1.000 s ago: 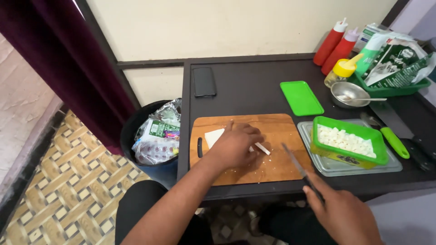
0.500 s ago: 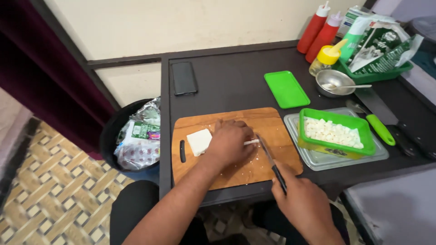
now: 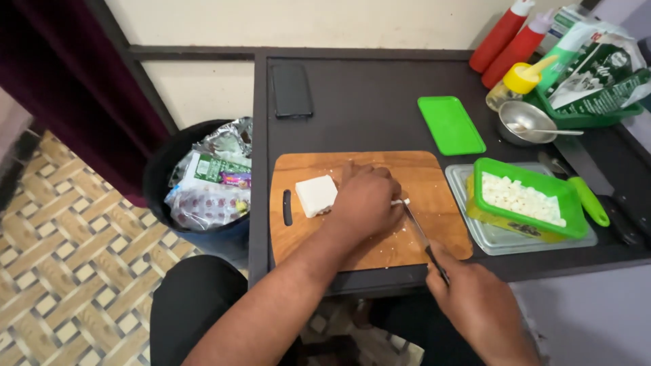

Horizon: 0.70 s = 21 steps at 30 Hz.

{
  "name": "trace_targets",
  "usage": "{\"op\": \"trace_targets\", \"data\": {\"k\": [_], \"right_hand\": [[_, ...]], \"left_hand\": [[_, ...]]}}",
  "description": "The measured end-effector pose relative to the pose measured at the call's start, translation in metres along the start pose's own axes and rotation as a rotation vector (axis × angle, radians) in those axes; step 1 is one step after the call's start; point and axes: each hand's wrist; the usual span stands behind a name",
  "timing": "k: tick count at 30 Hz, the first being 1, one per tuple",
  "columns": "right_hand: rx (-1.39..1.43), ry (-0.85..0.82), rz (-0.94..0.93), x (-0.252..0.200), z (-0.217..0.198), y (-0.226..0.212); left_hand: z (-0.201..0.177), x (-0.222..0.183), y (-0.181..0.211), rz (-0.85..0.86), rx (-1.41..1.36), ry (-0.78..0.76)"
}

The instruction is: Cutting paneer (Indian cottage cheese) into small cubes on a wooden cutting board.

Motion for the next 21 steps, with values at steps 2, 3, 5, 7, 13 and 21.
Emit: {"op": "trace_targets", "data": {"k": [2,3,5,7,13,21], "right_hand": [[-0.024,-0.045,0.050,-0.010,-0.018,-0.010],[-0.043,-0.088,0.096,-0.015,-0.027,-0.016],[-0.048,-0.078,0.087,-0.015,-0.024,-0.011],[-0.052,-0.068,0.079,-0.015,-0.021,-0.010],[0.010,0.115,-0.020,-0.014,-0.019,-0.025],[-0.041,0.148,-0.069,-0.005,0.000,-0.020]], "left_hand": [[0.002,0.000,0.000,0.011,-0.002,0.008],[0.002,0.000,-0.001,0.021,0.003,0.017],[-0.002,-0.001,0.000,0.017,0.001,0.011],[-0.002,-0.001,-0.002,0.014,0.000,0.005],[0.003,-0.004,-0.009,0.022,-0.033,0.014],[0.006,-0.004,-0.009,0.021,0.029,0.042]]}}
Point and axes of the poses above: each hand's wrist, its own x-axis towards the middle knuckle, its own z-axis out of the palm, y = z × x, and after that the axes turned 3 degrees about -z, right-handed
